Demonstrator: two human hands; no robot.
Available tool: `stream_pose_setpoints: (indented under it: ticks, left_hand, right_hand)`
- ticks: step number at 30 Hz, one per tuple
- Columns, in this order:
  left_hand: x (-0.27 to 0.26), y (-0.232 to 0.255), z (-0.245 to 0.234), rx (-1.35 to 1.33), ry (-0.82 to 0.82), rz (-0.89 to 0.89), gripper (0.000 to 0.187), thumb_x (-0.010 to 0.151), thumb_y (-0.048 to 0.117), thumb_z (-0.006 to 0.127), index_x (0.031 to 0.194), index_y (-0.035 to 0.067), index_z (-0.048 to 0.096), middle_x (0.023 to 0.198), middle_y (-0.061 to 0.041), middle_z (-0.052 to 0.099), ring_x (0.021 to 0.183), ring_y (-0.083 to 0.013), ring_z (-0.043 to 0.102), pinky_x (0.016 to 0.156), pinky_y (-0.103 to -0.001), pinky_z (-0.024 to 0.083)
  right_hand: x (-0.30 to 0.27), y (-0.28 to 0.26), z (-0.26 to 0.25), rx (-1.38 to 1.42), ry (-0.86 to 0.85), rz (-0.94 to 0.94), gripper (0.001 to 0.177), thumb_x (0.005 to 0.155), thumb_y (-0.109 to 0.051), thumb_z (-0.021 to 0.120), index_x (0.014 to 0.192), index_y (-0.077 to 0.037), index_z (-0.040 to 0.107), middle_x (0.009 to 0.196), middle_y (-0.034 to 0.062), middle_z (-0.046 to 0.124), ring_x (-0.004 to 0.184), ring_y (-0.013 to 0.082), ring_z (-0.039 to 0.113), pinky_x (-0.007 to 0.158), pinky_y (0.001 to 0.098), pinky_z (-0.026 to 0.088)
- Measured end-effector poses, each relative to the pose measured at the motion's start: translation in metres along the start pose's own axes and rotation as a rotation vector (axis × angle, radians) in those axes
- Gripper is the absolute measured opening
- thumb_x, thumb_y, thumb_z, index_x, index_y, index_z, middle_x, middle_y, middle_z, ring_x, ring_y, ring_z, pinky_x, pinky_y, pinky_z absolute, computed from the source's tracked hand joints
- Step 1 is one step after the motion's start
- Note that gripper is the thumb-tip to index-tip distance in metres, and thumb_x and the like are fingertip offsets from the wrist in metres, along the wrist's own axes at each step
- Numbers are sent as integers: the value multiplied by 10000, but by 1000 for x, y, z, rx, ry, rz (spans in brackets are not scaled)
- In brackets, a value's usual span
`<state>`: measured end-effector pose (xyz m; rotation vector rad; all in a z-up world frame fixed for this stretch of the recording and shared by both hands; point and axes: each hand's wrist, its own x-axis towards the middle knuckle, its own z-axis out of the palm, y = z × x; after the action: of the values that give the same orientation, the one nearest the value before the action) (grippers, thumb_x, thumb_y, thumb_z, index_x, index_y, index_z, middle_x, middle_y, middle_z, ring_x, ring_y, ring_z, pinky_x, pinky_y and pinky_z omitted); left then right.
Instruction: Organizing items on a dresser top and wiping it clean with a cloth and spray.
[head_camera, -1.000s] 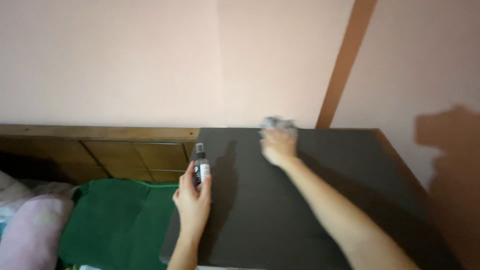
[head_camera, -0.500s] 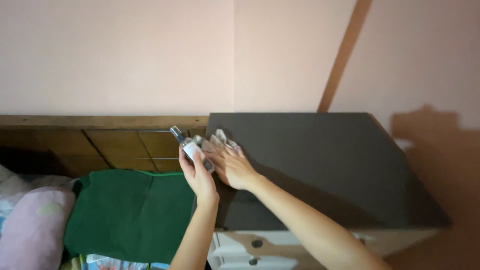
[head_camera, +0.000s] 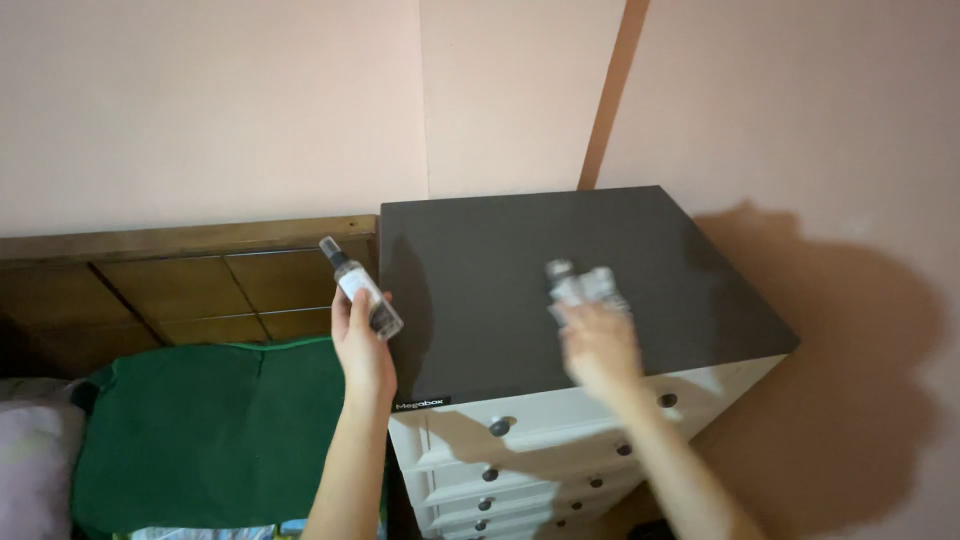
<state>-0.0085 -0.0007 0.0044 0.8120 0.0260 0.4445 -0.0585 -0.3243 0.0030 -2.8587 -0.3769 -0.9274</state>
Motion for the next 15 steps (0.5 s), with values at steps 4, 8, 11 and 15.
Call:
stream_pose_setpoints:
  ticks: [4, 8, 11, 15]
  left_hand:
    - [-54, 37, -5, 181, 58, -56, 465, 988, 207, 568, 1443, 143, 497, 1186, -34, 670, 1051, -150, 676, 884, -312, 544]
    - [-74, 36, -49, 83, 164, 52, 417, 1027, 170, 579, 1427, 67, 525, 1181, -53, 655, 990, -174, 666, 819, -341, 544]
    - [-92, 44, -57, 90, 282, 137, 429, 1026, 151, 581, 1440, 70, 504, 1203, -59, 660, 1006, -159, 672, 852, -323, 560]
    - [-106, 39, -64, 188, 321, 223, 452, 1044, 139, 571, 1482, 66, 483, 1300, -43, 639, 1095, -125, 642, 926, -285, 532]
  right_hand:
    - [5, -119, -29, 227, -50, 44, 377, 926, -165, 584, 1291, -116, 668, 1228, 109, 691, 1193, 289, 626, 1076, 503, 440]
    - [9, -206, -30, 355, -66, -249, 424, 860, -122, 640, 1269, -16, 643, 1472, 215, 516, 1314, 385, 464, 1068, 582, 355]
    - [7, -221, -13, 370, -118, -429, 418, 835, -116, 629, 1247, -50, 660, 1472, 156, 530, 1379, 350, 444, 1136, 571, 339]
    - [1, -194, -19, 509, -101, -561, 389, 889, -91, 600, 1267, -123, 686, 1468, 76, 591, 1421, 298, 493, 1174, 524, 390]
